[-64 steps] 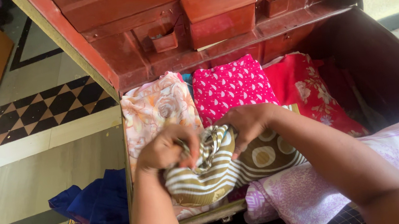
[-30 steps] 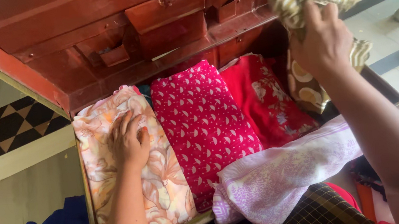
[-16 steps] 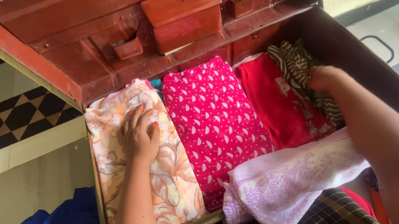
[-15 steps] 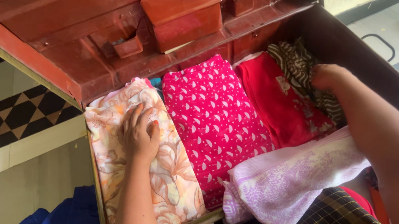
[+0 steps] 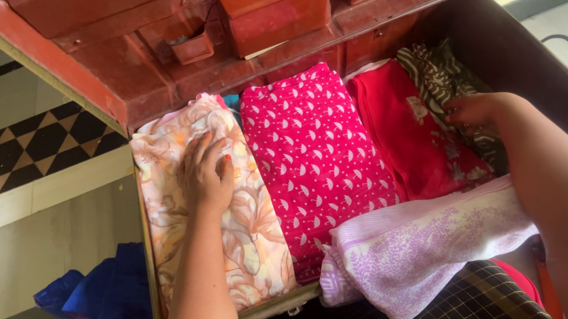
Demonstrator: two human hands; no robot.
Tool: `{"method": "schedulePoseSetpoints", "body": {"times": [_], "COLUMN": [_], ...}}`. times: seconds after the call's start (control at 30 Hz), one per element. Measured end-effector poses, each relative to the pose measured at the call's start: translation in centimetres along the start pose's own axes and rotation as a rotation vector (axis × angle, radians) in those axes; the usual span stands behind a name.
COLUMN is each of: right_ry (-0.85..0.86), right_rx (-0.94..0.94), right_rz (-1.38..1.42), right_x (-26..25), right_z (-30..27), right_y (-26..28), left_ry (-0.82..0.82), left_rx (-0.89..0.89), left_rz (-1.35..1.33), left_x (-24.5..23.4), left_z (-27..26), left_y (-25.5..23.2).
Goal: The person organizes clothes inside a metal trunk, folding and rearranging items one at a time.
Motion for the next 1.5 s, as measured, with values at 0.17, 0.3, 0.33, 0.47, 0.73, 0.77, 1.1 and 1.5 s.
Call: {"method": "schedulePoseSetpoints", "body": {"times": [0.17,0.3,0.33,0.47,0.73,0.77,1.1,1.5], "right_ry": [0.032,0.084,0.081,0.043,-0.341,-0.432,0.161,0.123], "right_rx": [0.019,0.036,0.036,-0.023,-0.541,-0.564,-0.706,-0.793], "right_rz": [-0.082,-0.057,-0.057,-0.068,-0.324,-0.394,-0.789,-1.193], "right_x": [0.2,0.5,0.5,1.0,0.8,1.3,12.8,16.9], "right_z": [-0.8,-0.5,-0.3,0.4,-6.0,-8.1,-24.9,-19.0], "right_y": [1.2,0.6,0.5,0.0,4.8,5.8,11.7,8.1], "left_ry": [0.081,0.167,0.277,0.497,0.615,0.615,0.530,0.465], "left_rx": [-0.183,-0.410,-0.506,-0.633,-0.641,-0.631,-0.623,-0.625], "left_rz": [0.122,0.275,0.278,0.275,0.273,0.275,0.300,0.280], "left_x": [0.1,-0.3,-0.3,-0.7,-1.4,-1.4,-2.1,-1.6], "left_z": [-0.4,-0.3,-0.2,0.0,-2.4,-2.7,-4.1,-4.8], "left_y": [-0.7,-1.4,-1.5,-2.1,-2.2,-2.2,-3.3,-3.3]}}
Point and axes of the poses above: each hand's wrist, its own z-axis towards the middle knuckle, its own x-axis out of the palm, y = z × x, the point moved 2 cm from there along z, towards the middle knuckle, and after that the axes turned 3 degrees about y, right-handed, at the moved point
